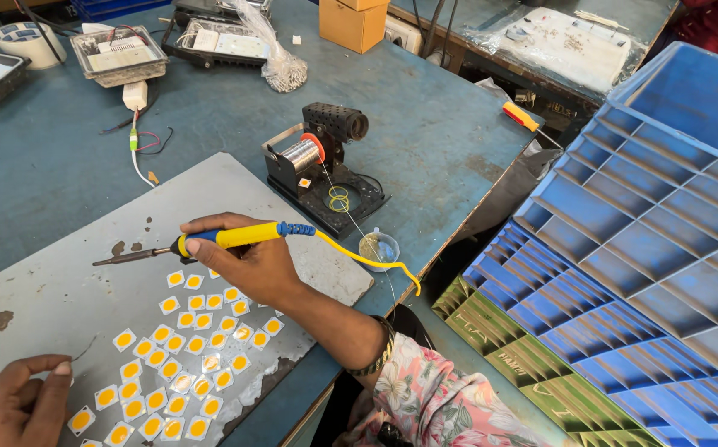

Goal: The person solders thin wires onto small yellow LED chip components at a workbench. They hold each LED in place with one hand while touching a soldering iron to its contact with the other, drawing solder from a spool feeder, and set each finished LED aside on the board as they work through the batch.

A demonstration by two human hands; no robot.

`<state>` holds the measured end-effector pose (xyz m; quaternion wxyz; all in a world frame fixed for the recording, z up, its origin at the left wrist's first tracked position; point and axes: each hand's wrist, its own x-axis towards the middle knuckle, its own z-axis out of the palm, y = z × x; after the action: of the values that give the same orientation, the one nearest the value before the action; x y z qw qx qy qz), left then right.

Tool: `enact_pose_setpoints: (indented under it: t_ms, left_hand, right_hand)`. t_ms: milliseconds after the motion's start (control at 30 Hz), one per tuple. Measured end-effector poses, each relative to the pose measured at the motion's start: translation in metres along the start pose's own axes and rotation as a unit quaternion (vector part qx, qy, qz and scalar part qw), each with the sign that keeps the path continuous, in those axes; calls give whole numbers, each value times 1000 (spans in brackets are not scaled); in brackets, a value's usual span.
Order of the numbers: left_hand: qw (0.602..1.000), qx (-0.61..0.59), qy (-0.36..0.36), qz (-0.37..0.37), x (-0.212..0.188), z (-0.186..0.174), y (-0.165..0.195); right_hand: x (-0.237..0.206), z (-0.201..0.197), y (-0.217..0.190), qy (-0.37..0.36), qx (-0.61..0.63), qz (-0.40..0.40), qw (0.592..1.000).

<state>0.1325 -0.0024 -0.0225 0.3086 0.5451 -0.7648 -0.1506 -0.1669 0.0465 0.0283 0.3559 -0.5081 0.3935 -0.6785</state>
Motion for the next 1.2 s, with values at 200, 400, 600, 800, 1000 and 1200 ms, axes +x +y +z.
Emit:
enact_pose_setpoints:
  t_ms: [200, 400, 600, 800, 1000, 1200]
  left_hand:
    - [992, 119, -23, -20, 1, 1, 4]
    - [1000, -15, -3, 18, 4, 0, 5]
    - [999, -3, 39, 13, 5, 2, 13]
    - [995, -65, 77, 12, 5, 8, 3]
    - [993, -83, 82, 23, 10, 14, -5]
    - [990, -106, 90, 21, 11, 17, -2]
  right_hand:
    - [0, -1, -1, 0, -12, -8, 1000]
    - [0, 0, 0, -1, -9, -14, 1000]
    - [0, 1, 0, -4, -5, -16, 1000]
    - [-1, 3, -1, 0, -21, -9, 1000]
    - [-1, 3, -3, -7, -21, -28, 999]
    - [-2, 4, -3, -8, -26, -31, 999]
